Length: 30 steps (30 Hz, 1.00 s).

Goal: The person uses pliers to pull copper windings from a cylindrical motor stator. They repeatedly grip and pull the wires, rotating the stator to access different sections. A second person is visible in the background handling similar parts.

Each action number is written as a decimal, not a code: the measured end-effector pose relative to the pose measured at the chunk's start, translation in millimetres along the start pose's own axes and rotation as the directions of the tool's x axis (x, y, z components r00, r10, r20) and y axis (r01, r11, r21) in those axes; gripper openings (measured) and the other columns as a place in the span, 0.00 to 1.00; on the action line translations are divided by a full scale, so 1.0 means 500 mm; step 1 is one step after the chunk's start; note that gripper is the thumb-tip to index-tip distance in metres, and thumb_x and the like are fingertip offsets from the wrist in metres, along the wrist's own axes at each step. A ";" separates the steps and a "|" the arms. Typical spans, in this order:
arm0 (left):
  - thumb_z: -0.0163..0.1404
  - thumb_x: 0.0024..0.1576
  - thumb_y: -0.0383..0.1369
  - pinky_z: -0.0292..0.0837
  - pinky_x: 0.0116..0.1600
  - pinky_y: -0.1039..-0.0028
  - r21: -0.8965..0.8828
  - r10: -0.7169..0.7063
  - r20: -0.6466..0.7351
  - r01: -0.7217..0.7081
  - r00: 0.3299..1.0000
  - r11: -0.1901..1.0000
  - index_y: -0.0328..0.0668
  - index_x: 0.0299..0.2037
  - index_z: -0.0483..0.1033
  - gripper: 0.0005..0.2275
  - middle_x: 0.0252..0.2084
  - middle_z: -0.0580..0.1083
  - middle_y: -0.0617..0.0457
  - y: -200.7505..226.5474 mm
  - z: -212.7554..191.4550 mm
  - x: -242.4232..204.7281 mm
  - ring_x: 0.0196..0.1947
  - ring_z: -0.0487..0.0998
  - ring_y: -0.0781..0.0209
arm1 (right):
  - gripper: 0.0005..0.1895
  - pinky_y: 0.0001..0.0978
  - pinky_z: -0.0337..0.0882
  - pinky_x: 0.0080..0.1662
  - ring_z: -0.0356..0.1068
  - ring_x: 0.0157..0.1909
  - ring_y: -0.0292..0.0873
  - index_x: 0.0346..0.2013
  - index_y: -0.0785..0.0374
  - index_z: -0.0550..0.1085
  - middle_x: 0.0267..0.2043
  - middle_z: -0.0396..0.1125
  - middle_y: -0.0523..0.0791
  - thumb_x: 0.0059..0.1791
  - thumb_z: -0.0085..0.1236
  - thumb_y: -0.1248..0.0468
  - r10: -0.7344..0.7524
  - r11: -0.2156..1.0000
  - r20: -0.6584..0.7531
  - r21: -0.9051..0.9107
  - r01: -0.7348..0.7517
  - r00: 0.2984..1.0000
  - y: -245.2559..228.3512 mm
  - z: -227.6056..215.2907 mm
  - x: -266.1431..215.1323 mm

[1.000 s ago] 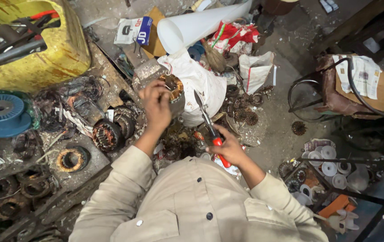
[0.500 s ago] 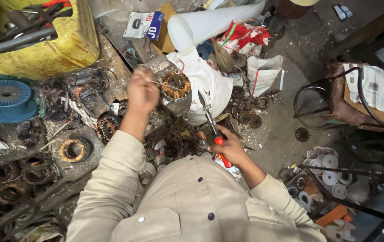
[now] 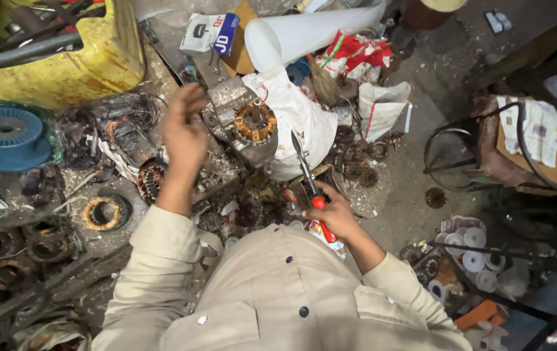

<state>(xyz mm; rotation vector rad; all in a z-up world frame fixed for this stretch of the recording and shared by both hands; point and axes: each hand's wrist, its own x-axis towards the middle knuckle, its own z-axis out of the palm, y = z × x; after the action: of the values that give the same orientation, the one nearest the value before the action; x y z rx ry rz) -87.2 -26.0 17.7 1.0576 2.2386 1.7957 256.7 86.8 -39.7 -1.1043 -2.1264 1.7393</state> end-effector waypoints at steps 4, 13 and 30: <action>0.56 0.57 0.21 0.68 0.64 0.60 0.107 0.065 0.232 -0.092 0.970 0.990 0.43 0.50 0.80 0.12 0.56 0.76 0.46 0.071 0.043 0.048 0.59 0.75 0.50 | 0.42 0.29 0.72 0.49 0.72 0.44 0.37 0.63 0.68 0.68 0.47 0.74 0.45 0.35 0.70 0.66 0.071 0.992 0.022 0.103 -0.073 0.997 0.004 -0.001 0.009; 0.63 0.39 0.27 0.73 0.57 0.63 0.388 -0.213 0.679 -0.097 0.702 0.917 0.51 0.36 0.84 0.13 0.49 0.77 0.52 0.132 0.104 0.190 0.51 0.77 0.53 | 0.42 0.28 0.72 0.47 0.71 0.43 0.37 0.63 0.69 0.68 0.46 0.74 0.44 0.35 0.70 0.68 0.088 0.988 -0.007 0.131 -0.087 0.996 0.022 -0.010 -0.009; 0.52 0.64 0.28 0.73 0.54 0.63 0.134 -0.223 0.199 0.199 0.954 0.971 0.39 0.42 0.80 0.04 0.45 0.76 0.46 0.008 0.065 0.173 0.47 0.79 0.49 | 0.43 0.29 0.71 0.47 0.70 0.41 0.37 0.63 0.69 0.68 0.42 0.73 0.45 0.34 0.72 0.63 0.099 0.991 -0.027 0.088 -0.096 0.995 0.037 -0.038 -0.009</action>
<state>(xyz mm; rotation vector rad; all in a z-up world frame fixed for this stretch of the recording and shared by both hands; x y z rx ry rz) -135.7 49.4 41.2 0.9353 2.2463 1.4161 278.4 99.2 -49.3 -1.2221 -1.9894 1.8250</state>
